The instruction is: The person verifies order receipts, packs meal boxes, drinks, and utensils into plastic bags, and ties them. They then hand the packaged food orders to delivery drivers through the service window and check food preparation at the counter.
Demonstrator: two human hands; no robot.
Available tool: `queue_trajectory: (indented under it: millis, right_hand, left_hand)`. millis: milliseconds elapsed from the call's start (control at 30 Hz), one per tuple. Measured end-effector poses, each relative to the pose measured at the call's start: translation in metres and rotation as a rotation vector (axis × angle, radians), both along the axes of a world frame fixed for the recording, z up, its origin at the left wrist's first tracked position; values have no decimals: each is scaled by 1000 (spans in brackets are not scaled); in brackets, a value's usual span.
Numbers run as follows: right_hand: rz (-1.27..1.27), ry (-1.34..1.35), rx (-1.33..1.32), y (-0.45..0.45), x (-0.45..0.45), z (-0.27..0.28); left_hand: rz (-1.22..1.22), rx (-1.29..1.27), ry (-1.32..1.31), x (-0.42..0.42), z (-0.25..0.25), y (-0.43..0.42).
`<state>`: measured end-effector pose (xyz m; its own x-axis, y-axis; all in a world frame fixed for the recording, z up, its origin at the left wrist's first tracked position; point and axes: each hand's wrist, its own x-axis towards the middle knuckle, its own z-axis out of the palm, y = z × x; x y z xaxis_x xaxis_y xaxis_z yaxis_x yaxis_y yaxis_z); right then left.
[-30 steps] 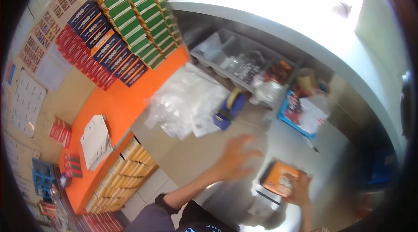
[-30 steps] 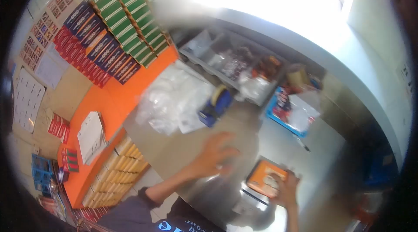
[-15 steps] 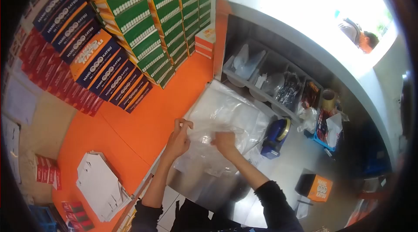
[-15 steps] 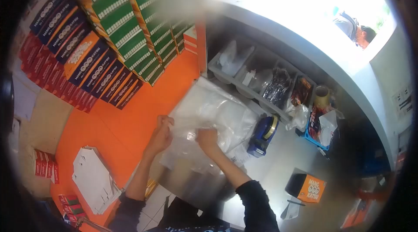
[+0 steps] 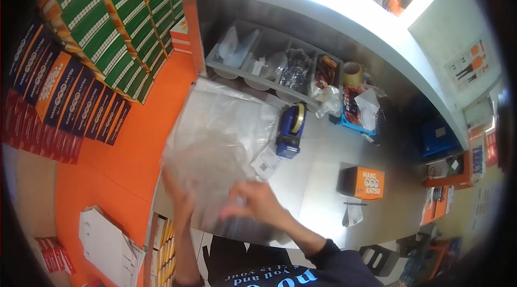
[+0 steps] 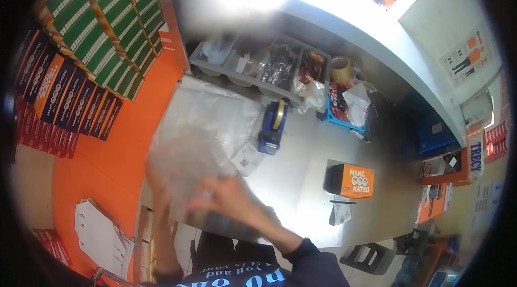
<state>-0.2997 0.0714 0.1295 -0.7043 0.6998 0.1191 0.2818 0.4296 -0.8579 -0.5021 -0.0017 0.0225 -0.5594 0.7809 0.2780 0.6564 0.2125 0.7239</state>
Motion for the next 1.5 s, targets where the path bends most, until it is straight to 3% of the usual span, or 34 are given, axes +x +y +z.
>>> queue_trajectory:
  millis: [33,100,133,200,233,300,333,400,433,467,500,567,600,667,700,733,800,833,900,933,967,1100,1167,1200,1267,1300,1333,1367,1400,1433,1500]
  right_hand:
    - [149,58,112,-18,17,0]
    - [424,143,14,-61,43,3]
    - [517,187,-157,-86,56,1]
    - [726,-106,-298,-124,83,5]
    - [802,-84,-416,-128,99,15]
    - [928,55,-673,-114,146,31]
    - [975,176,-808,-100,171,37]
    - [88,510,-309,-96,203,50]
    - [-30,571,-230,-91,198,49]
    - [-151,629,-143,-82,192,45]
    - [-169,634,-131,-75,202,45]
    - [388,419,-594,-65,221,40]
    - [364,430,-598,-59,232,31]
    - [521,-27,-923,-55,254,14]
    - [547,21,-640,-64,256,12]
    - [521,26,-657,-73,260,-1]
    - [695,332,-719,-88,267,-34]
    - [667,598,-728,-97,265,-29]
    - [588,546,-773,-114,267,-44]
    - [529,510,-794,-126,268,-51]
    - [231,398,-949,-140,270,-52]
    - [78,378,-1011,-165,287,-64]
    - [49,503,-916,-178,282,-52]
    - [28,620,-809,-182,280,-44]
    - [-26,530,-810,-197,279,-30]
    - [-89,439,-821,-204,280,-24]
    - [-82,444,-804,-212,282,-22]
    - [-258,459,-846,-222,283,-23]
    - [-438,473,-892,-233,283,-27]
    - [-434,526,-870,-246,278,-32]
    - [-348,552,-911,-262,272,8]
  left_hand:
    - [7,5,8,14,16,-22]
    - [-286,-164,-1334,45,71,-76]
    - [-419,-245,-2004,61,87,-91]
    - [-290,-284,-1386,102,64,-89]
    - [-289,-280,-1376,120,79,-81]
    - [-298,-618,-850,150,116,-60]
    - [-299,-618,-849,165,121,-66]
    - [-568,-383,-1060,198,127,-78]
    - [-577,-387,-1063,216,140,-82]
    - [-777,-438,-1117,233,159,-83]
    - [-983,-492,-1156,244,175,-85]
    - [-1067,-509,-1126,236,194,-95]
    - [-1126,-507,-1124,229,200,-101]
    - [-1092,-603,-1187,227,209,-112]
    - [-1036,-643,-1242,231,213,-113]
    - [-978,-691,-1296,232,212,-112]
    - [-1008,-781,-1241,213,184,-119]
    - [-985,-774,-1139,212,180,-118]
    - [-959,-771,-1067,200,161,-114]
    - [-1142,-880,-865,187,147,-108]
    - [-1318,-979,-647,177,133,-106]
    - [-1115,-1027,-845,178,109,-107]
    - [-1224,-766,-902,183,105,-106]
    - [-1227,-756,-893,188,103,-106]
    - [-744,-709,-103,207,101,-110]
    - [-449,-140,555,235,99,-124]
    - [-408,0,279,263,112,-144]
    - [-378,137,7,288,129,-165]
    - [-567,-45,-167,312,153,-189]
    - [-672,-232,-428,331,151,-207]
    - [-704,-332,-518,341,163,-214]
